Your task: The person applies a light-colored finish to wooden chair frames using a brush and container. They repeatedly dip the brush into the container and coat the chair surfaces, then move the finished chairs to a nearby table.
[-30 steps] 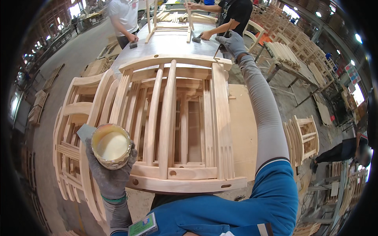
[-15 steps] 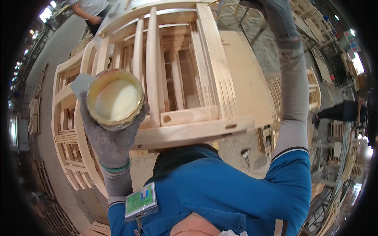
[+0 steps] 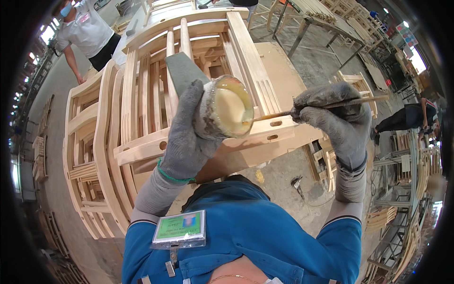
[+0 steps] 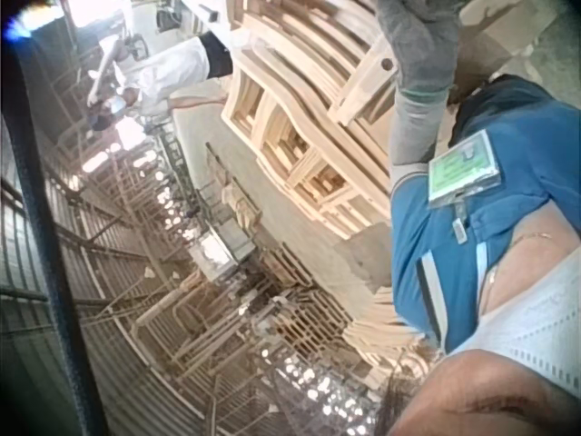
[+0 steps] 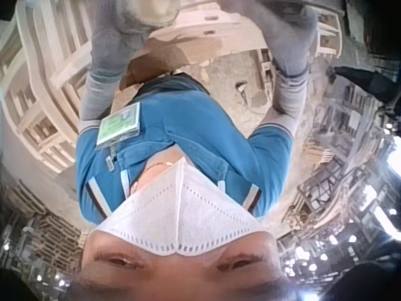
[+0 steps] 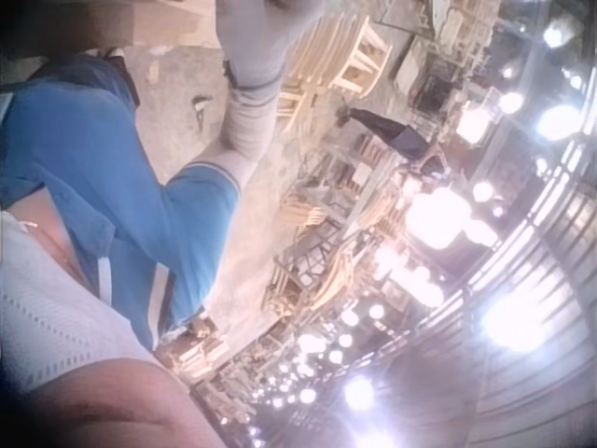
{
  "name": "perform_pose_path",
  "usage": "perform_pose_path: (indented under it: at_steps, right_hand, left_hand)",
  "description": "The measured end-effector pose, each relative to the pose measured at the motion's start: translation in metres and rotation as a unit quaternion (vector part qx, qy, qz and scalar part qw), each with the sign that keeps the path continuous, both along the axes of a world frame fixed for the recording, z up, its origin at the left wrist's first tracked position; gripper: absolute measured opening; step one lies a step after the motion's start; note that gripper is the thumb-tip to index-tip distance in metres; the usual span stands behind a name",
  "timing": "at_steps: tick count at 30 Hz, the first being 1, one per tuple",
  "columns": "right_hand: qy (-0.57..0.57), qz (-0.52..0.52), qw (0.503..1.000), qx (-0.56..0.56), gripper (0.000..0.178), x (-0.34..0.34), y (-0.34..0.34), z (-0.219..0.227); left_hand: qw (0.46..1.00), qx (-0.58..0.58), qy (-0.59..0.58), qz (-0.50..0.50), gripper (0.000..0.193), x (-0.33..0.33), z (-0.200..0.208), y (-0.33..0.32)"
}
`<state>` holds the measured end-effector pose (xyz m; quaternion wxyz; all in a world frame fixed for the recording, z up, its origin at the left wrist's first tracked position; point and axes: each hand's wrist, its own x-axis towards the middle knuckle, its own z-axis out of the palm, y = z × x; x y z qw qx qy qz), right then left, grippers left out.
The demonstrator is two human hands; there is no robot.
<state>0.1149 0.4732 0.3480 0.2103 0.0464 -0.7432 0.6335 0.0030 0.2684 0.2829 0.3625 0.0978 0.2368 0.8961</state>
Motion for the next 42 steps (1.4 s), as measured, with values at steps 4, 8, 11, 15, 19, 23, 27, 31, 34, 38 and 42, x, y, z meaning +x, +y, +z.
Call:
perform_pose_path:
  at_steps: [4,8,11,15,19,23,27,31,34,38,42]
  right_hand:
    - [0.018,-0.021,0.999,-0.031,0.021,0.01,-0.008,-0.006]
    - [-0.024,-0.011,0.998,-0.063,0.018,0.014,-0.007,-0.012]
    - [-0.024,0.005,0.971,-0.236,0.013,0.011,-0.004,-0.022]
    - [-0.046,0.025,0.915,-0.4,0.016,0.009,0.014,-0.048]
    - [-0.08,0.001,0.887,-0.454,0.021,0.007,0.014,-0.061]
    - [-0.071,-0.073,0.881,-0.462,0.024,0.009,0.002,-0.063]
    - [-0.011,-0.09,0.889,-0.449,0.024,0.022,0.032,-0.084]
    - [0.004,-0.196,0.949,-0.247,0.019,0.03,0.041,-0.085]
    - [-0.013,-0.221,0.946,-0.236,0.017,0.027,0.039,-0.085]
    - [-0.033,-0.236,0.949,-0.207,0.017,0.021,0.04,-0.084]
    - [-0.037,-0.25,0.959,-0.128,0.018,0.021,0.037,-0.07]
  left_hand:
    - [0.999,0.027,-0.022,-0.041,0.038,0.007,-0.003,0.005]
    - [0.998,0.026,-0.036,-0.042,0.04,0.011,-0.005,0.006]
    - [0.997,0.041,-0.033,-0.058,0.043,0.014,-0.004,0.01]
    - [0.994,0.035,-0.044,-0.093,0.045,0.014,-0.008,0.014]
    - [0.992,0.047,-0.049,-0.111,0.047,0.014,-0.014,0.017]
    - [0.995,0.012,-0.05,-0.09,0.052,0.014,-0.016,0.017]
    - [0.994,0.012,-0.068,-0.079,0.06,0.015,-0.009,0.016]
    - [0.991,0.058,-0.088,-0.077,0.056,0.001,-0.02,0.002]
    - [0.993,0.066,-0.073,-0.063,0.058,-0.003,-0.025,-0.002]
    - [0.988,0.115,-0.065,-0.081,0.057,-0.003,-0.026,-0.002]
    - [0.991,0.079,-0.089,-0.066,0.056,-0.003,-0.022,-0.005]
